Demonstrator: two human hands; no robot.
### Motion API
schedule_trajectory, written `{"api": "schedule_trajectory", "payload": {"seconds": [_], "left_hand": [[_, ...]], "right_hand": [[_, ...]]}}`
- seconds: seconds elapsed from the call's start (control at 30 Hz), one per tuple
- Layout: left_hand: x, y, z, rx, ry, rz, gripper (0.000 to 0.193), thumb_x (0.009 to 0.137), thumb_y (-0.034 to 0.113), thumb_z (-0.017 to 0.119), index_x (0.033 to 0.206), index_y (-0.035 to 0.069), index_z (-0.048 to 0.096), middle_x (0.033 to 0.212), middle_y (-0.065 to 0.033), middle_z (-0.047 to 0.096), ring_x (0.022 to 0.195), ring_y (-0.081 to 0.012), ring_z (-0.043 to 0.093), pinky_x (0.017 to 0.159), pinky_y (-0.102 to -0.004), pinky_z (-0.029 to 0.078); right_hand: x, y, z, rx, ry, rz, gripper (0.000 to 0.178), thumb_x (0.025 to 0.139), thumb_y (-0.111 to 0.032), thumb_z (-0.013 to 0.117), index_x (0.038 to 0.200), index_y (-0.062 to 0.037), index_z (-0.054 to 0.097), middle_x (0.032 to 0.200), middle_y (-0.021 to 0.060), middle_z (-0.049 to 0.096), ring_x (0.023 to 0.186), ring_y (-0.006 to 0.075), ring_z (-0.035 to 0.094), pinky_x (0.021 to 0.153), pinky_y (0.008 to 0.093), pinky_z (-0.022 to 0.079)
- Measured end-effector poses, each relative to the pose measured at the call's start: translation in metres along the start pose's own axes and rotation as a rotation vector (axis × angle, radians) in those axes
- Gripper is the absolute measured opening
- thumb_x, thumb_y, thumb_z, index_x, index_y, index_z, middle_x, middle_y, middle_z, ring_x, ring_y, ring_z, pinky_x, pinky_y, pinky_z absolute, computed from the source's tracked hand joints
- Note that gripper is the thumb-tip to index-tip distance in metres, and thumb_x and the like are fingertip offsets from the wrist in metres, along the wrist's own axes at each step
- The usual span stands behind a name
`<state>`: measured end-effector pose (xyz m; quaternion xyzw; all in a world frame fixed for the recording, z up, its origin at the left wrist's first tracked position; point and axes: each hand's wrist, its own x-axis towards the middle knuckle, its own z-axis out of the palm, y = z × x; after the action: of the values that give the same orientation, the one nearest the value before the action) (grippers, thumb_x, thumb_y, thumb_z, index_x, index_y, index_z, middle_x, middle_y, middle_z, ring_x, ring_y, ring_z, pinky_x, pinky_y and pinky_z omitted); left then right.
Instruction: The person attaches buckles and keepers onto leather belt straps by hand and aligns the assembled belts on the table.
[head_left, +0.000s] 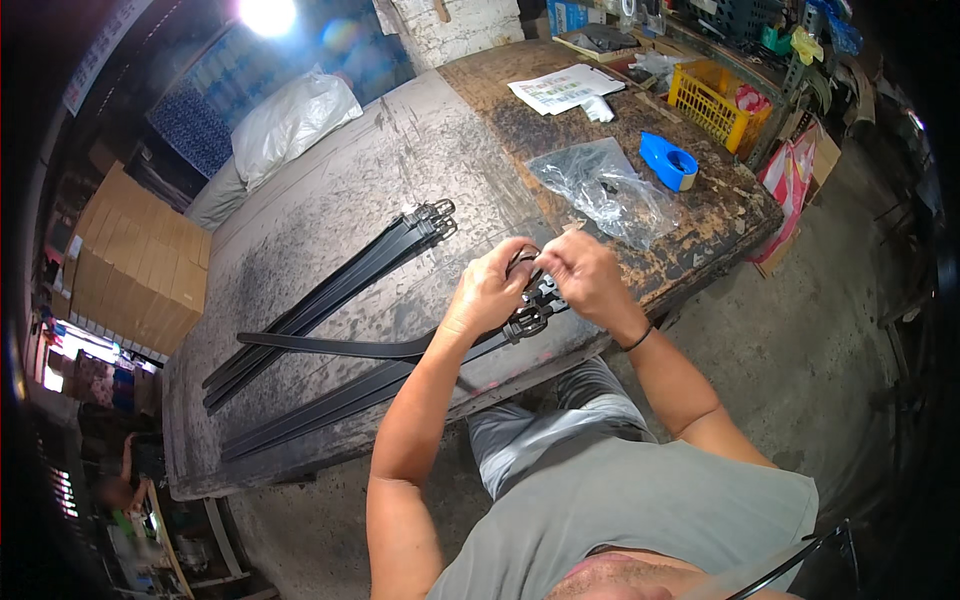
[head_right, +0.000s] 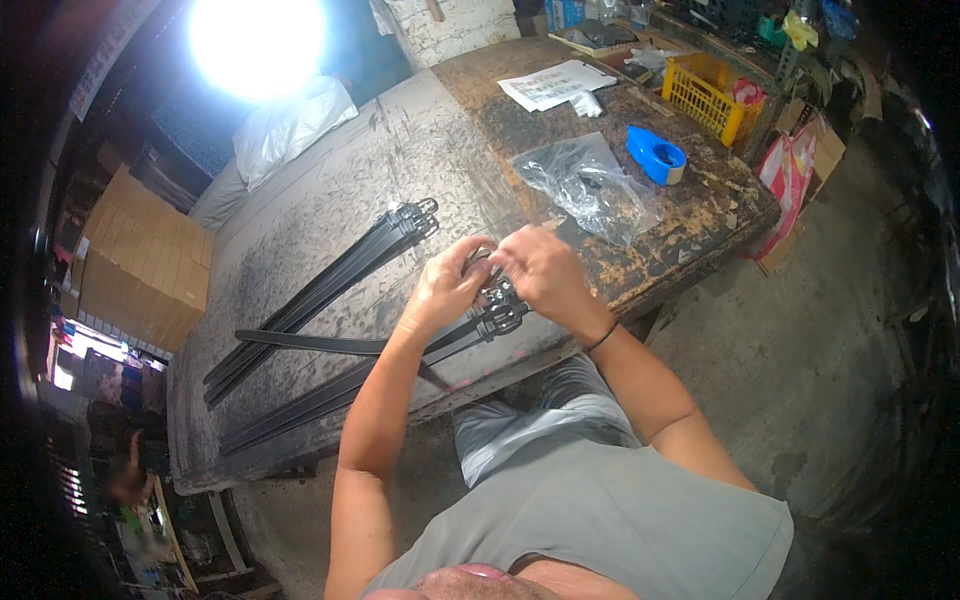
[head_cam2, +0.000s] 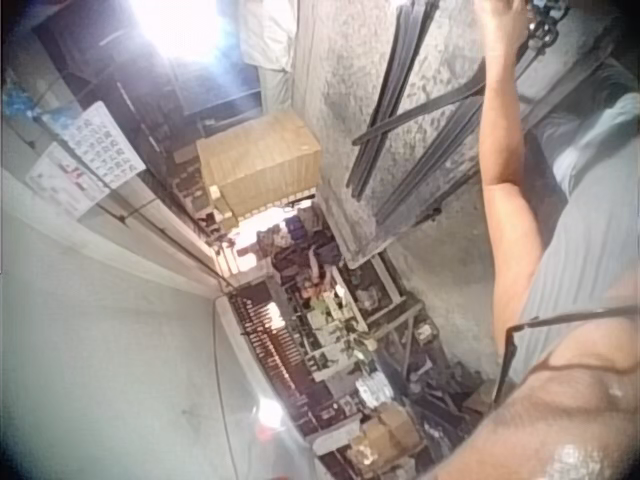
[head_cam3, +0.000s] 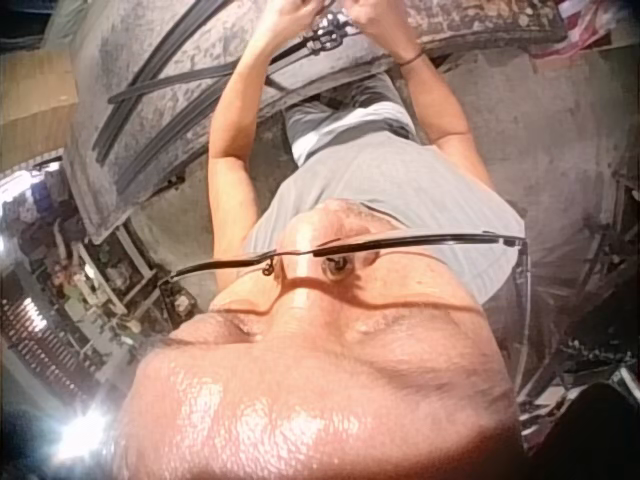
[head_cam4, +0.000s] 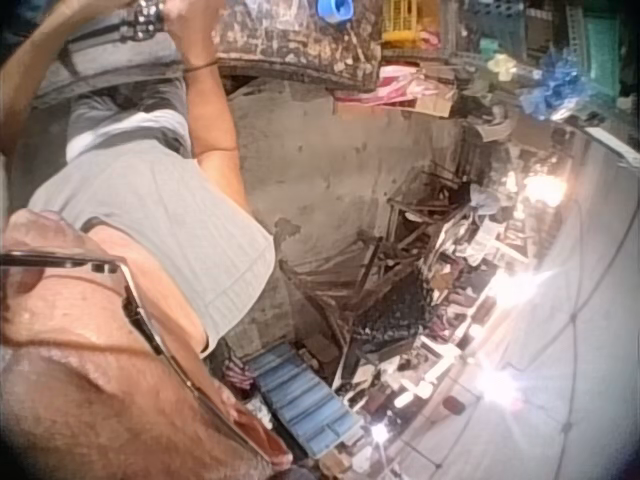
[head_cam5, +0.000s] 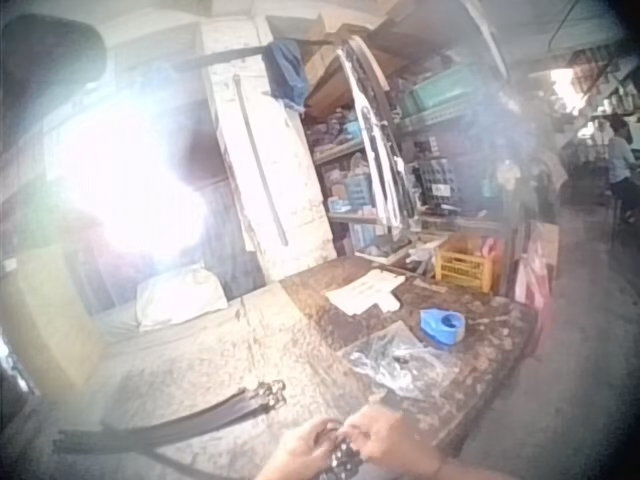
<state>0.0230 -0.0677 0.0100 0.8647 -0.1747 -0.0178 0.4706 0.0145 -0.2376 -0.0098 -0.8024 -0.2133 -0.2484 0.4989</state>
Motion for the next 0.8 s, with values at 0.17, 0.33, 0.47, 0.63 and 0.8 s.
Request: {"api": "schedule_trajectory", "payload": {"seconds": [0.17, 0.33, 0.47, 0.63, 0.8], "left_hand": [[-0.006, 0.009, -0.001, -0.082, -0.107, 0.07, 0.028, 0.088, 0.014, 0.059, 0.114, 0.007, 0.053, 0.079, -0.0102, 0.065, 0.062, -0.0141, 0.063, 0.06, -0.0294, 0.051], [-0.01, 0.011, -0.003, -0.097, -0.141, 0.122, 0.026, 0.084, 0.018, 0.067, 0.104, 0.005, 0.055, 0.07, -0.0062, 0.061, 0.059, -0.0097, 0.056, 0.056, -0.0263, 0.046], [-0.013, -0.002, 0.006, -0.178, -0.164, 0.284, 0.028, 0.083, 0.021, 0.07, 0.098, 0.004, 0.055, 0.067, -0.0055, 0.06, 0.058, -0.0084, 0.053, 0.055, -0.0247, 0.044], [-0.015, 0.009, 0.019, -0.201, -0.016, 0.119, 0.027, 0.083, 0.021, 0.07, 0.095, 0.001, 0.055, 0.067, -0.0067, 0.06, 0.062, -0.0089, 0.054, 0.056, -0.0255, 0.044], [-0.013, 0.023, 0.014, 0.044, -0.008, 0.138, 0.023, 0.089, 0.023, 0.06, 0.086, 0.0, 0.057, 0.066, -0.0061, 0.061, 0.062, -0.0126, 0.057, 0.059, -0.0272, 0.046]], "right_hand": [[-0.01, 0.0, 0.003, 0.036, -0.017, -0.082, 0.017, 0.083, -0.02, 0.064, 0.083, -0.0046, 0.057, 0.079, 0.0091, 0.054, 0.069, 0.0259, 0.055, 0.063, 0.0366, 0.045], [-0.023, 0.028, 0.011, 0.767, 0.144, 0.39, 0.034, 0.088, -0.039, 0.06, 0.083, -0.006, 0.053, 0.072, 0.0012, 0.051, 0.061, 0.0097, 0.051, 0.055, 0.0233, 0.043], [-0.023, 0.027, 0.016, 0.987, -0.126, 0.648, 0.049, 0.088, -0.057, 0.051, 0.083, -0.0083, 0.052, 0.069, -0.0013, 0.05, 0.059, 0.0066, 0.049, 0.053, 0.0209, 0.043], [-0.009, 0.012, 0.009, 1.001, 0.069, 0.462, 0.023, 0.089, -0.026, 0.063, 0.077, -0.0083, 0.054, 0.061, -0.0032, 0.048, 0.054, 0.0057, 0.048, 0.05, 0.0217, 0.04], [-0.012, 0.004, -0.001, 0.753, 0.063, 0.319, 0.024, 0.09, -0.023, 0.062, 0.077, -0.0045, 0.055, 0.063, -0.0033, 0.05, 0.058, 0.0033, 0.046, 0.052, 0.0218, 0.038]]}}
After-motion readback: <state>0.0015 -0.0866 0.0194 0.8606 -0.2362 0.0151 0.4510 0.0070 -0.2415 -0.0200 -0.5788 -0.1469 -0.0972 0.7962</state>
